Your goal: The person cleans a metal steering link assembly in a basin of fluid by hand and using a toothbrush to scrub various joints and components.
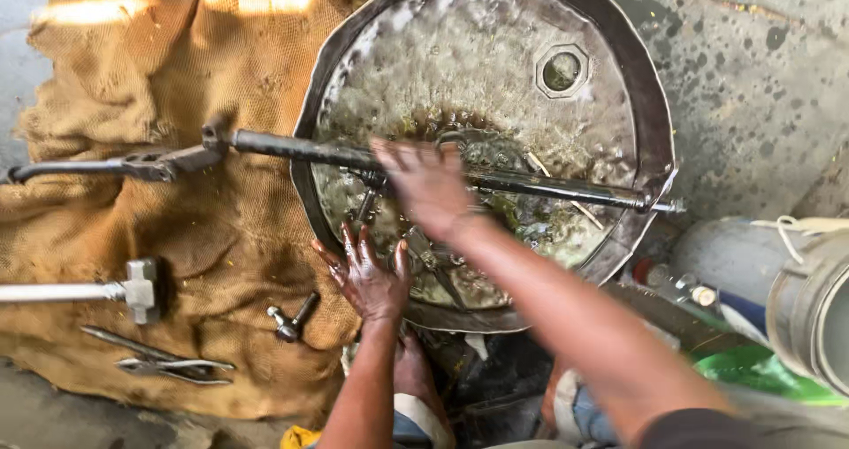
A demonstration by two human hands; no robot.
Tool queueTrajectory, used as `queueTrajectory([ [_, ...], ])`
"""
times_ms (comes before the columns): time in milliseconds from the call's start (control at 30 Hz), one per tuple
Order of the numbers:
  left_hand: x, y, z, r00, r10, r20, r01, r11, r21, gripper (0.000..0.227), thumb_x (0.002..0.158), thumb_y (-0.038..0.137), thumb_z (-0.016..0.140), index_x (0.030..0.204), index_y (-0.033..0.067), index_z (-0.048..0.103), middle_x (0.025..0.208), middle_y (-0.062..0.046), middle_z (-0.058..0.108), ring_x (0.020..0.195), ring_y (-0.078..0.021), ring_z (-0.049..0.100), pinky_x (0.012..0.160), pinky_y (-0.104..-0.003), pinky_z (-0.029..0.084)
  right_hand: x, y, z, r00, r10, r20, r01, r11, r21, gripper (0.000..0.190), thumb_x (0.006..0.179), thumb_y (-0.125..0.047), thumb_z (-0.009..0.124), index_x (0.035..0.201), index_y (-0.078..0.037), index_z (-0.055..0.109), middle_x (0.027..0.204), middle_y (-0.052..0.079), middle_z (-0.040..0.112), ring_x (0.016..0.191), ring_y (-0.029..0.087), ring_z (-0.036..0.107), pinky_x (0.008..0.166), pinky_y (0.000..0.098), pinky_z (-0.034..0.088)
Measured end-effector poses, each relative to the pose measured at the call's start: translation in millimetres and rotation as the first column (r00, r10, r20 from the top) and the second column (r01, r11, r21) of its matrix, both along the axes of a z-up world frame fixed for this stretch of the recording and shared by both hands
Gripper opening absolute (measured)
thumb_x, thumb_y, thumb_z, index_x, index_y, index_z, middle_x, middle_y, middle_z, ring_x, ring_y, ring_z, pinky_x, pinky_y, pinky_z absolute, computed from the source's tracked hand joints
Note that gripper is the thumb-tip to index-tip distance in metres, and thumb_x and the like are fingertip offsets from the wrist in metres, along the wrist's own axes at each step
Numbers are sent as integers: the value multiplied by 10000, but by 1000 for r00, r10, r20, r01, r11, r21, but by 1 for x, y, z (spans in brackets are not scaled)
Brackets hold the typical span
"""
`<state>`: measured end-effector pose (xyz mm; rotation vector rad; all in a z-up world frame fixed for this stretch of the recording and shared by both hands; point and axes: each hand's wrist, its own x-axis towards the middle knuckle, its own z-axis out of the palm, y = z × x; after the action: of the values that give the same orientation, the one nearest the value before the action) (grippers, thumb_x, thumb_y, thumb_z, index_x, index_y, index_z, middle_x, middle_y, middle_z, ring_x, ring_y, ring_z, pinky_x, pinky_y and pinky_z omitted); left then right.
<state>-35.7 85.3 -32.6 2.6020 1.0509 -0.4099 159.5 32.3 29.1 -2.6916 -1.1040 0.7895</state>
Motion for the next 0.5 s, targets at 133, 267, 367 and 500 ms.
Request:
queueTrajectory([
  [133, 2, 4, -8, 996, -68, -60, 70, 997, 44, 827, 940, 707, 380, 1625, 283, 193, 1717, 35, 1, 1518, -470, -156, 1239, -590, 20, 23, -142, 30, 992, 37, 121, -53, 991, 124, 557, 986, -66, 528, 1479, -323, 485, 1561, -117, 419, 1431, 178, 440, 1260, 538, 148],
  [267, 3, 2, -7, 985, -6, -172, 3, 1000, -18, 886, 936, 746, 335, 1651, 293, 74, 1719, -20, -69, 1513, -440, -183, 1206, -625, 12, 10, -203, 43, 956, 186, 226, -183, 982, -35, 660, 855, -72, 602, 1478, -251, 481, 1561, 63, 400, 1431, 319, 430, 1123, 504, 332],
  [367, 4, 4, -2, 994, -58, -97, 66, 994, 83, 890, 943, 746, 334, 1648, 277, 60, 1715, 15, -83, 1509, -448, -203, 1238, -607, 2, -27, -191, 24, 980, 86, -182, -64, 990, 122, 475, 1019, -171, 613, 1465, -275, 489, 1603, 147, 359, 1396, 326, 450, 1199, 525, 309],
  [500, 4, 3, -4, 948, -55, -313, 32, 997, -77, 864, 944, 769, 328, 1623, 310, 54, 1730, 17, -101, 1535, -454, -220, 1269, -580, -23, -24, -122, -34, 970, 62, -235, -131, 949, -288, 811, 904, 158, 391, 1620, -203, 272, 1672, 137, 282, 1351, 350, 481, 1033, 442, 469],
])
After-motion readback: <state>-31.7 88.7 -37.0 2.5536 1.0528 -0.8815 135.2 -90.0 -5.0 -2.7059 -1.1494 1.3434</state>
